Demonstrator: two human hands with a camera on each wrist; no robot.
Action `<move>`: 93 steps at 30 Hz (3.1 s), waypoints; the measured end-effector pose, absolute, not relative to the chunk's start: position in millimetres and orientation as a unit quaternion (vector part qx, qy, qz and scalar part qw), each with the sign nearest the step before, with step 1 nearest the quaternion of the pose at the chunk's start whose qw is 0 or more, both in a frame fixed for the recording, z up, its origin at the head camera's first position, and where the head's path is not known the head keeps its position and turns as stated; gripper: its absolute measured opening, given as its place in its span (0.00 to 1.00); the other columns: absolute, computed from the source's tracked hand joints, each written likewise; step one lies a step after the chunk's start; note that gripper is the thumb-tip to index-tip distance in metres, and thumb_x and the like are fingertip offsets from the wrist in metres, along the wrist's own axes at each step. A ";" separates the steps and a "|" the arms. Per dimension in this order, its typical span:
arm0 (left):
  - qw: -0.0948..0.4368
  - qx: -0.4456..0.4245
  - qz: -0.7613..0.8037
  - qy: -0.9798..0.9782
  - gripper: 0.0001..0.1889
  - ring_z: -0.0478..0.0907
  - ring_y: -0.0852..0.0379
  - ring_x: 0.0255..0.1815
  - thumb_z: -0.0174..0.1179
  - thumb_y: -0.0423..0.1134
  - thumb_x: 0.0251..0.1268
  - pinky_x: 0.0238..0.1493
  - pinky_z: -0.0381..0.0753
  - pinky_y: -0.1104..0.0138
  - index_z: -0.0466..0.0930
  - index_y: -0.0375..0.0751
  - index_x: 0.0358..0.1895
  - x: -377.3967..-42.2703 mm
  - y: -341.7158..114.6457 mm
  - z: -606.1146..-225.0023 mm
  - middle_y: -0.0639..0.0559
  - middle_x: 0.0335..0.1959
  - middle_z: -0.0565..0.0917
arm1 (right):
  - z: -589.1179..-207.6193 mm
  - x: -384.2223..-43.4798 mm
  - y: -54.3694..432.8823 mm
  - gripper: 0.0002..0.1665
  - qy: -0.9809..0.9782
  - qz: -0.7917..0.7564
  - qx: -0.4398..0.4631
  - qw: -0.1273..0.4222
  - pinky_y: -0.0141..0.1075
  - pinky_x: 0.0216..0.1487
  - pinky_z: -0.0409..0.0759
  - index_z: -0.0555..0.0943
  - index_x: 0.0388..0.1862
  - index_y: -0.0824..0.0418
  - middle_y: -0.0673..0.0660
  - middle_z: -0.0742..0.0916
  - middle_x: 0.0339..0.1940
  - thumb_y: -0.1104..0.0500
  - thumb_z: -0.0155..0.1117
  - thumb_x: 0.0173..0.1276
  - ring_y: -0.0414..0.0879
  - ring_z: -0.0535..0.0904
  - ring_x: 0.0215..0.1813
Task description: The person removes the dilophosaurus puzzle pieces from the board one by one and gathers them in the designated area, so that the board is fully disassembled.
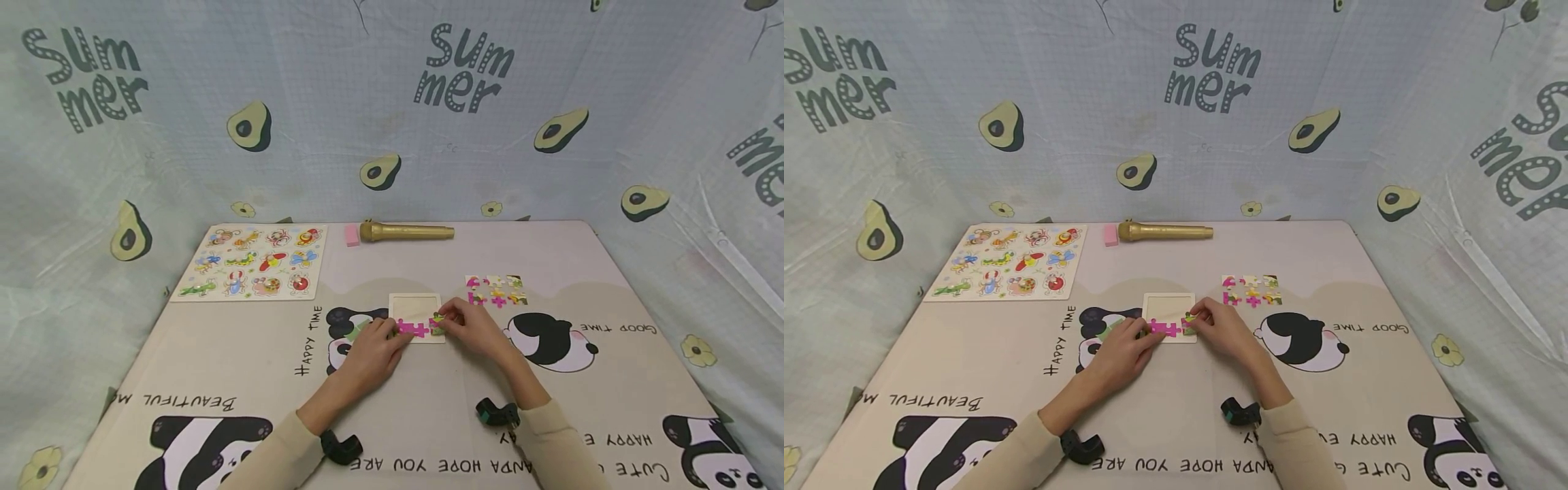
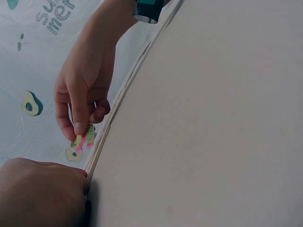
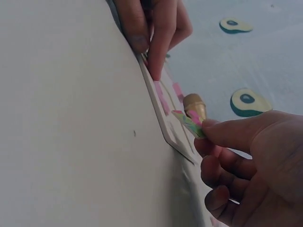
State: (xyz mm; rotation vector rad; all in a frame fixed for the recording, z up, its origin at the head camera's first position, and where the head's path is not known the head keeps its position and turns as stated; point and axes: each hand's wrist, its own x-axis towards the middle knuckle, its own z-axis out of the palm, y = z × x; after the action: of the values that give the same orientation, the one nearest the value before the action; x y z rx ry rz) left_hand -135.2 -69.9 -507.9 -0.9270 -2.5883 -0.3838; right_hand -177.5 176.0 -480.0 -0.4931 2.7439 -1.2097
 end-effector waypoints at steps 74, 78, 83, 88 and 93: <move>0.181 -0.325 -0.143 -0.917 0.13 0.73 0.53 0.41 0.59 0.39 0.71 0.43 0.75 0.61 0.87 0.52 0.54 -135.2 -70.2 -508.7 0.51 0.41 0.79 | -486.1 -170.2 303.0 0.18 0.947 -0.315 0.059 -0.013 0.37 0.40 0.78 0.81 0.53 0.70 0.68 0.87 0.43 0.58 0.59 0.74 0.55 0.81 0.43; 0.185 -0.327 -0.144 -0.916 0.13 0.73 0.53 0.40 0.59 0.39 0.71 0.42 0.75 0.61 0.87 0.52 0.54 -135.1 -70.3 -509.1 0.51 0.40 0.79 | -486.7 -169.6 301.9 0.17 0.947 -0.316 0.062 -0.016 0.36 0.38 0.77 0.81 0.52 0.71 0.68 0.87 0.42 0.59 0.59 0.74 0.55 0.81 0.41; 0.190 -0.328 -0.141 -0.914 0.13 0.73 0.53 0.40 0.60 0.39 0.70 0.42 0.75 0.61 0.87 0.52 0.53 -135.2 -70.1 -509.8 0.51 0.39 0.79 | -486.7 -168.0 300.9 0.17 0.948 -0.312 0.063 -0.017 0.34 0.38 0.75 0.81 0.52 0.71 0.67 0.86 0.42 0.59 0.58 0.74 0.54 0.79 0.40; 0.193 -0.329 -0.140 -0.914 0.13 0.74 0.53 0.41 0.60 0.39 0.70 0.43 0.76 0.61 0.87 0.52 0.53 -135.1 -69.9 -509.6 0.51 0.39 0.79 | -485.8 -167.5 299.3 0.17 0.949 -0.307 0.067 -0.018 0.36 0.39 0.76 0.81 0.53 0.71 0.68 0.86 0.42 0.59 0.58 0.74 0.55 0.79 0.40; 0.191 -0.328 -0.142 -0.914 0.13 0.75 0.53 0.42 0.60 0.39 0.70 0.44 0.77 0.61 0.87 0.52 0.54 -135.0 -70.0 -508.7 0.51 0.40 0.80 | -479.8 -170.2 296.3 0.18 0.950 -0.303 0.065 -0.028 0.35 0.36 0.75 0.80 0.52 0.71 0.67 0.86 0.41 0.58 0.58 0.74 0.54 0.78 0.40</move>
State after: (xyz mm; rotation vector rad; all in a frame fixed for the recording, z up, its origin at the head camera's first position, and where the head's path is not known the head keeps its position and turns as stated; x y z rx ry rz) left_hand -135.0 -70.0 -508.7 -0.9214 -2.5675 -0.3991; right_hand -170.2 296.3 -479.8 0.2072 3.0397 -0.9692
